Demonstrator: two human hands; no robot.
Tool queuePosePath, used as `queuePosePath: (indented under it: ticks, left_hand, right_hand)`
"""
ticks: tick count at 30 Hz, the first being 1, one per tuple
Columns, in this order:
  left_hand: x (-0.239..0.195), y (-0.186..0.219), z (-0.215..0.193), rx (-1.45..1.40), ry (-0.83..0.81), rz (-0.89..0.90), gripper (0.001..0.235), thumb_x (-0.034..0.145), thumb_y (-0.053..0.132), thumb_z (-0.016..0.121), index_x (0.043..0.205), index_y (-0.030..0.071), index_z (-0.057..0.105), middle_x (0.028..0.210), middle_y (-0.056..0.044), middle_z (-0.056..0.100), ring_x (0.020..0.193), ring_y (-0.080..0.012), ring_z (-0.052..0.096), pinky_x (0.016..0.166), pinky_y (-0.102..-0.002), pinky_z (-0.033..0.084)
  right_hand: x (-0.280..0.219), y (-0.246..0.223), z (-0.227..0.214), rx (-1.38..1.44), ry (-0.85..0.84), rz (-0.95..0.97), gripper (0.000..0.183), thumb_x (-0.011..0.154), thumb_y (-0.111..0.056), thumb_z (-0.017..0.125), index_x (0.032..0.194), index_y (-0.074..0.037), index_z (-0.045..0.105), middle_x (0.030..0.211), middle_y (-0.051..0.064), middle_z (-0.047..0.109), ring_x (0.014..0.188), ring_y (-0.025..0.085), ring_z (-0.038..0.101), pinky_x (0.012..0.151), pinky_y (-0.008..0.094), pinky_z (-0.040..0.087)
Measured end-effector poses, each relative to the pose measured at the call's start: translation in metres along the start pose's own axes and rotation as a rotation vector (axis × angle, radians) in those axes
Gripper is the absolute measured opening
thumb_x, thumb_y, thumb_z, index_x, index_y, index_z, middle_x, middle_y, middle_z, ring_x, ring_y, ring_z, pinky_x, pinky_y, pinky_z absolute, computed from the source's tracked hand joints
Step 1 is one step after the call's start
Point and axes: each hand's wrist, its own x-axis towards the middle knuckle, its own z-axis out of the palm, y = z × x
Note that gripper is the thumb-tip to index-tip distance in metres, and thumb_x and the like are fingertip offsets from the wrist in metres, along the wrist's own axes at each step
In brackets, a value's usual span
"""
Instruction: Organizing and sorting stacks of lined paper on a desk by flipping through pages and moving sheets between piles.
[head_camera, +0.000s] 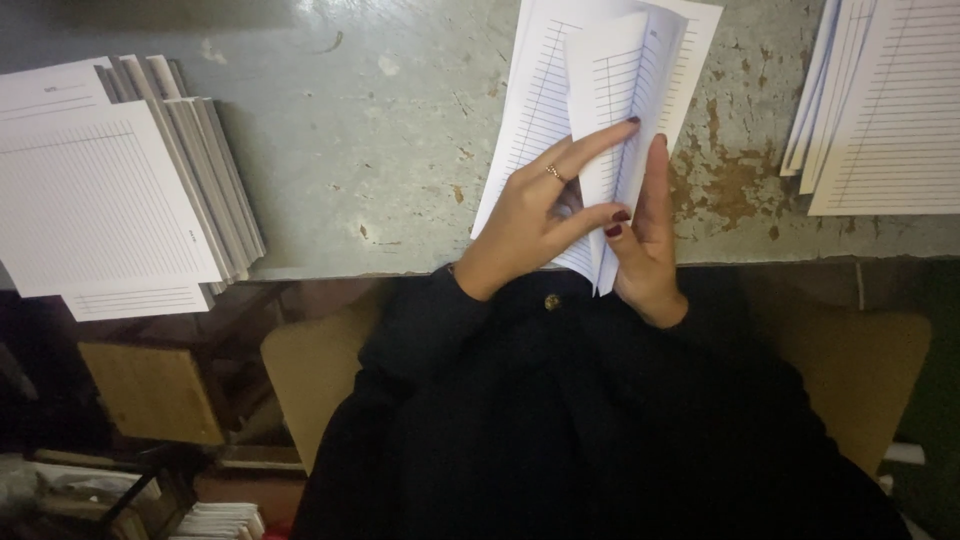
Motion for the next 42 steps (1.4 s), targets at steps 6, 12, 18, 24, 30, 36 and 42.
queuePosePath:
  ticks: [6,12,18,24,30,36,42]
  left_hand:
    - [0.001,0.001,-0.001,-0.025,0.0,-0.021,0.062,0.101,0.033,0.075,0.155,0.024,0.048,0.143,-0.012,0.063,0.103,-0.0223,0.075,0.077,-0.03,0.064]
    - [0.003,0.006,-0.003,-0.025,-0.013,-0.035,0.06,0.101,0.033,0.074,0.153,0.021,0.049,0.139,-0.013,0.065,0.096,-0.0229,0.076,0.073,-0.031,0.064]
    - [0.001,0.0,0.0,-0.023,-0.004,-0.022,0.056,0.103,0.032,0.071,0.153,0.022,0.049,0.144,-0.011,0.062,0.112,-0.0262,0.074,0.085,-0.035,0.063]
    - [0.003,0.005,-0.005,-0.032,-0.027,-0.041,0.055,0.103,0.031,0.071,0.153,0.023,0.049,0.142,-0.012,0.064,0.105,-0.026,0.074,0.083,-0.035,0.063]
    - [0.003,0.006,-0.004,-0.028,-0.025,-0.034,0.055,0.103,0.03,0.071,0.153,0.021,0.049,0.146,-0.01,0.061,0.126,-0.0295,0.068,0.102,-0.042,0.058]
    - [0.003,0.007,-0.005,-0.025,-0.036,-0.055,0.055,0.105,0.033,0.069,0.154,0.024,0.047,0.144,-0.011,0.062,0.113,-0.0268,0.072,0.093,-0.04,0.062]
    - [0.002,0.004,-0.005,-0.015,-0.044,-0.039,0.054,0.106,0.03,0.067,0.155,0.023,0.047,0.147,-0.01,0.06,0.12,-0.0279,0.07,0.096,-0.041,0.06]
  right_hand:
    - [0.002,0.001,-0.006,0.009,-0.035,0.003,0.08,0.109,-0.022,0.05,0.165,-0.019,-0.008,0.173,0.019,-0.007,0.161,0.042,0.001,0.13,0.063,0.017]
    - [0.002,0.003,-0.006,0.036,-0.044,-0.005,0.08,0.108,-0.019,0.05,0.165,-0.021,-0.007,0.173,0.019,-0.005,0.161,0.042,0.004,0.128,0.064,0.02]
    - [0.001,0.006,-0.007,0.05,-0.032,-0.011,0.081,0.107,-0.02,0.051,0.165,-0.019,-0.006,0.172,0.021,-0.005,0.16,0.045,0.004,0.127,0.065,0.021]
    - [0.0,0.01,-0.01,0.042,-0.036,-0.018,0.081,0.107,-0.02,0.05,0.165,-0.02,-0.006,0.173,0.02,-0.006,0.16,0.045,0.004,0.127,0.065,0.021]
    - [0.003,0.001,-0.004,0.025,-0.041,-0.007,0.079,0.108,-0.022,0.049,0.166,-0.023,-0.004,0.173,0.018,-0.005,0.16,0.046,0.006,0.125,0.066,0.023]
    - [0.001,0.005,-0.007,0.03,-0.044,-0.013,0.079,0.108,-0.023,0.049,0.165,-0.022,-0.005,0.173,0.02,-0.006,0.16,0.046,0.005,0.126,0.067,0.022]
    - [0.001,0.002,-0.004,0.007,-0.022,0.005,0.079,0.108,-0.022,0.049,0.166,-0.02,-0.005,0.173,0.018,-0.009,0.161,0.044,0.0,0.128,0.065,0.018]
